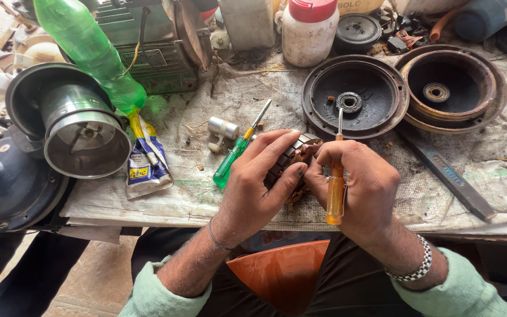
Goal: The person holds a motor armature with old copper windings and uses a screwdriver to pry and strip the burnt windings and insulation from its slots, working around the part by hand and letting debris fall onto the workbench.
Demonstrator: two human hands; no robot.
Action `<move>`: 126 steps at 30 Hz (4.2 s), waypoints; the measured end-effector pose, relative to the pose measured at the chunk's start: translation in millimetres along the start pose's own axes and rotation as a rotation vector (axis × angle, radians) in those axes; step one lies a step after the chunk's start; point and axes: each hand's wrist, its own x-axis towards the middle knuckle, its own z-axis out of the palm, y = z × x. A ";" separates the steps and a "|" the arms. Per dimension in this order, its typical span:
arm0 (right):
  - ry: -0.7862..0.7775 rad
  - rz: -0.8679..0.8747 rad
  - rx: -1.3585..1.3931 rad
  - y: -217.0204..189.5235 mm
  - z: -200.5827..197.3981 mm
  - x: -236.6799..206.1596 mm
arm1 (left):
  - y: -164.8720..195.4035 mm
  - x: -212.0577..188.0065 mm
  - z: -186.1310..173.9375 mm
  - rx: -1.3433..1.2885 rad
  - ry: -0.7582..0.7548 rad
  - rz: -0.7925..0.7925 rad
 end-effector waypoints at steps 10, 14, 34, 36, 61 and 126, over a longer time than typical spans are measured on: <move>-0.003 -0.028 -0.032 -0.6 -3.5 -0.7 | -0.6 -1.1 1.5 -0.027 -0.018 0.005; 0.022 0.007 -0.022 -0.9 -2.4 -3.6 | 1.1 -1.1 4.0 -0.013 -0.002 0.031; -0.050 0.510 0.649 14.7 -10.9 -10.0 | 20.7 -10.8 15.6 0.238 0.054 0.126; -0.050 0.491 0.632 13.7 -9.6 -8.6 | 20.5 -11.2 15.4 0.249 0.056 0.125; 0.034 -0.015 0.018 2.9 0.7 -10.3 | 9.8 -10.7 7.2 0.118 0.029 0.071; 0.077 -0.205 -0.096 3.2 -5.1 -6.7 | 12.8 -9.5 5.0 0.034 -0.072 0.106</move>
